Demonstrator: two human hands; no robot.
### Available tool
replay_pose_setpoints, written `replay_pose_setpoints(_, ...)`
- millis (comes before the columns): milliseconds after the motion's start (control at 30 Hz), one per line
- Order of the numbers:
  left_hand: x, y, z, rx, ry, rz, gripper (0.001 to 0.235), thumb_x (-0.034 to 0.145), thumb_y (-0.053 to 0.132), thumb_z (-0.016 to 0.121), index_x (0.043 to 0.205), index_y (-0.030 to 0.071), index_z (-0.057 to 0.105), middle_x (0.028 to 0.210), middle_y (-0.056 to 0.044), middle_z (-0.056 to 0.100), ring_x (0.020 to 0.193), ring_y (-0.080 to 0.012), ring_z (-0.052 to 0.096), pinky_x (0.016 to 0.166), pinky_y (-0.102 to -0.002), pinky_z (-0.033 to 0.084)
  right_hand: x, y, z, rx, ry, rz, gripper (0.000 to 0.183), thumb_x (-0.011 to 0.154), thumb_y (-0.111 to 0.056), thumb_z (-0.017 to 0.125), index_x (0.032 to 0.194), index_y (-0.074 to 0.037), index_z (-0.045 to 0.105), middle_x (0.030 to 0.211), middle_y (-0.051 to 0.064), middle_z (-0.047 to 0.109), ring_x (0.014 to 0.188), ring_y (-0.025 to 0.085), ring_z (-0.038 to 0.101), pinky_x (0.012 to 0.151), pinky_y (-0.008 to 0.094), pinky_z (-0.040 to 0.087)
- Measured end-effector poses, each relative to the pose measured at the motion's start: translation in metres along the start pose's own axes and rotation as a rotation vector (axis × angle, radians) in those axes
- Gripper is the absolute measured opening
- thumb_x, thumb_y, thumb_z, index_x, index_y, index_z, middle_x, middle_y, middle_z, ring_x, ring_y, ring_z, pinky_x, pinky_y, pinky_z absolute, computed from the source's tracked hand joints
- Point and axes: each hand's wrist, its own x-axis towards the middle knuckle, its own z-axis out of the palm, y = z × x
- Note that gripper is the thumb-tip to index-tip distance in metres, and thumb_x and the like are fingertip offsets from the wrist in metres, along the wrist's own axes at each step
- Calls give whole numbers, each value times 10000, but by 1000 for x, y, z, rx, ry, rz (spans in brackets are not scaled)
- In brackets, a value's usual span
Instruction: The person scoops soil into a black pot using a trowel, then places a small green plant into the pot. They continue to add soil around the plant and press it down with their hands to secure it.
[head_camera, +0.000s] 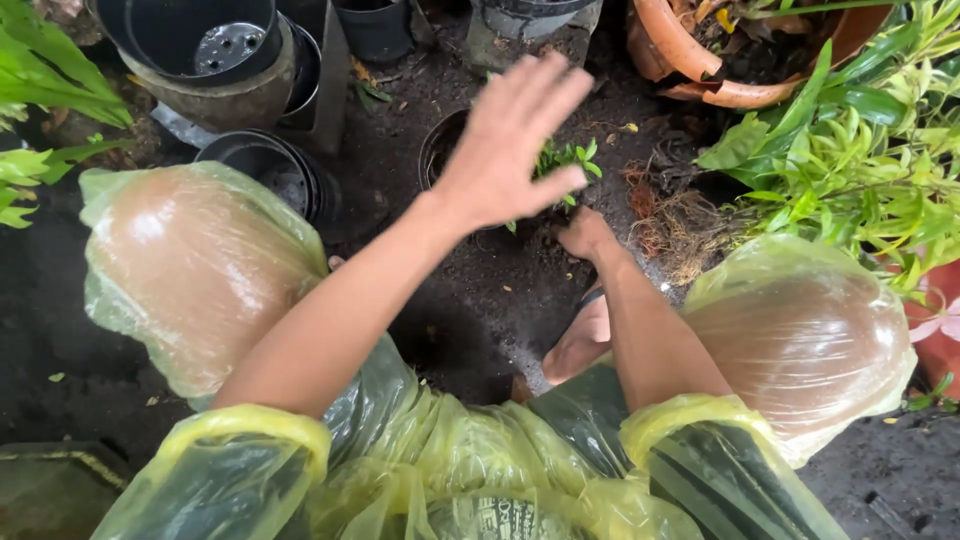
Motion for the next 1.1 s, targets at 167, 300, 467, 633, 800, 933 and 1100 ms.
replay_pose_setpoints(167, -10, -6, 40, 421, -501, 148, 1066, 772, 712, 821, 1617, 341, 286, 1616, -182, 390, 1486, -463, 292, 1141, -767, 192, 23, 4, 13, -139, 50, 37, 344, 996, -143, 508, 1265, 21, 646, 1219, 264, 698, 1101, 418, 696, 945, 441, 595)
replay_pose_setpoints(300, -16, -19, 44, 407, -443, 4, 653, 745, 252, 905, 1344, 304, 649, 1286, -112, 637, 1337, -401, 512, 1123, -710, 326, 40, 18, 23, -6, 186, 11, 439, 886, -247, 651, 1154, 89, 738, 1047, 307, 733, 1047, 469, 711, 824, 565, 596)
replay_pose_setpoints(467, -23, -44, -4, 216, -341, -150, 566, 783, 189, 864, 1302, 251, 645, 1291, -117, 602, 1267, -444, 554, 949, -636, 523, 3, -1, 5, 83, 203, -17, 535, 954, -364, 601, 1362, -23, 657, 1270, 215, 713, 1268, 421, 622, 1007, 556, 533)
replay_pose_setpoints(633, -31, -18, -67, 109, -429, -272, 559, 846, 121, 803, 1365, 193, 609, 1358, -211, 568, 1295, -542, 516, 966, -660, 526, -13, 6, -6, 91, 203, 39, 589, 924, -398, 550, 1413, -77, 623, 1288, 213, 700, 1248, 422, 633, 971, 556, 556)
replay_pose_setpoints(800, -47, -13, -84, 97, -443, -315, 579, 857, 86, 790, 1394, 152, 584, 1393, -227, 538, 1279, -560, 528, 950, -667, 543, -39, 0, -23, 117, 256, 71, 563, 887, -438, 562, 1348, -137, 679, 1205, 208, 733, 1199, 432, 657, 966, 574, 557)
replay_pose_setpoints(933, -58, -23, -91, 176, -458, -292, 472, 917, 116, 745, 1363, 135, 592, 1342, -197, 568, 1216, -509, 595, 867, -623, 586, -30, 7, -34, 80, 436, -15, 466, 887, -452, 591, 1280, -235, 714, 1086, 170, 757, 1095, 395, 700, 894, 539, 578)
replay_pose_setpoints(1100, -66, -34, -89, 241, -443, -260, 432, 931, 152, 752, 1336, 101, 609, 1302, -202, 594, 1169, -487, 634, 823, -592, 606, -98, -47, -58, 201, 630, -161, 455, 899, -378, 592, 1282, -160, 706, 1010, 245, 743, 1008, 441, 711, 800, 558, 567)
